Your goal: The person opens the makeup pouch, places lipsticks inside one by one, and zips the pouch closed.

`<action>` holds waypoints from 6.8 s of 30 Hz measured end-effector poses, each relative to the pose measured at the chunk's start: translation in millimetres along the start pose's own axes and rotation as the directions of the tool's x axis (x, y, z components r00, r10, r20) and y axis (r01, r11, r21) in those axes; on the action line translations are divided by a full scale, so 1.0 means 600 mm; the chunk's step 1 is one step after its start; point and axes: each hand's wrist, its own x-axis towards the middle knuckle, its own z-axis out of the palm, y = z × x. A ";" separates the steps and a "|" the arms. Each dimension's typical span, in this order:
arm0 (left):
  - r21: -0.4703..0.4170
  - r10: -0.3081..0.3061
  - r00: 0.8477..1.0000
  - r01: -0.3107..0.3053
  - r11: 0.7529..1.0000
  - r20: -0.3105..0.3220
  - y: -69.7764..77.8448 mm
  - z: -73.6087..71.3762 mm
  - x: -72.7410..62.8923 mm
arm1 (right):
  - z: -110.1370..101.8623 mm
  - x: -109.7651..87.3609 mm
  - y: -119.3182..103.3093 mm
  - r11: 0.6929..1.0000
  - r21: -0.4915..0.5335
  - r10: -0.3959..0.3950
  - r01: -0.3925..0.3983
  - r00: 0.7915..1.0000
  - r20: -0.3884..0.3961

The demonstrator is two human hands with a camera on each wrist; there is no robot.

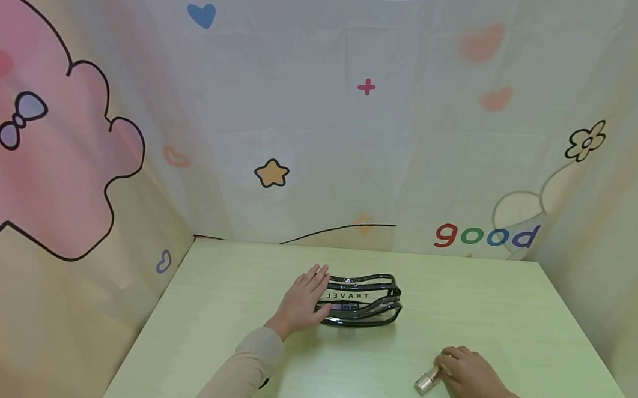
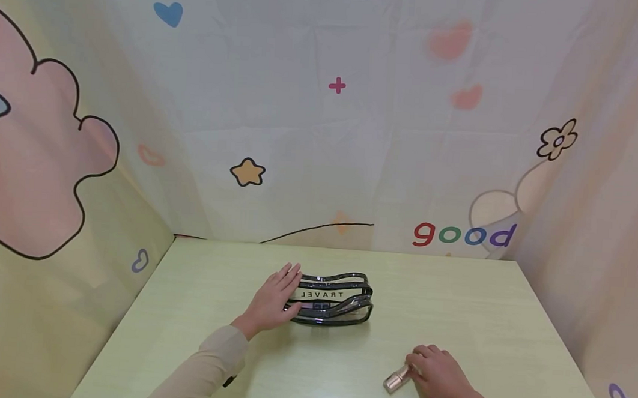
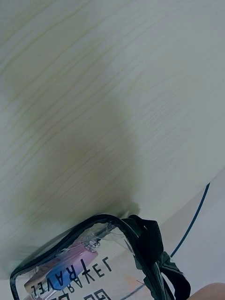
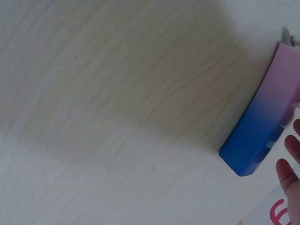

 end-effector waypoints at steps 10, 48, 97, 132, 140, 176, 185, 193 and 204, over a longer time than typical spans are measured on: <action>0.014 0.001 1.000 -0.001 1.000 0.005 0.000 0.000 -0.001 | 0.001 -0.001 0.002 0.999 0.015 -0.034 0.035 0.999 -0.037; -0.005 -0.009 1.000 0.009 1.000 0.019 0.001 -0.004 0.000 | -0.016 0.002 -0.001 0.999 0.031 -0.001 0.005 0.993 -0.118; -0.015 -0.014 0.999 0.014 1.000 0.037 0.003 -0.011 0.000 | -0.077 0.096 0.030 0.998 -0.006 0.051 -0.056 0.935 -0.350; 0.003 0.012 1.000 -0.012 1.000 0.024 0.000 -0.007 -0.001 | -0.093 0.175 -0.002 0.999 0.035 0.052 -0.041 0.922 -0.385; -0.006 0.013 1.000 -0.013 1.000 0.029 0.000 -0.009 0.000 | -0.088 0.200 -0.021 0.998 0.044 0.048 -0.034 0.927 -0.373; 0.020 0.019 0.999 -0.020 1.000 0.029 -0.002 -0.008 0.003 | -0.044 0.272 -0.094 0.998 0.020 -0.045 0.055 0.936 -0.349; 0.031 0.019 1.000 -0.020 0.999 0.024 -0.004 -0.007 0.004 | -0.028 0.280 -0.102 0.997 -0.014 -0.076 0.077 0.922 -0.379; 0.037 0.011 0.999 -0.012 0.999 0.035 -0.003 -0.008 0.004 | -0.018 0.284 -0.108 0.999 -0.017 -0.053 0.050 0.934 -0.353; 0.039 0.016 0.999 -0.017 0.999 0.030 -0.003 -0.008 0.005 | -0.010 0.286 -0.114 0.999 -0.012 -0.035 0.032 0.940 -0.340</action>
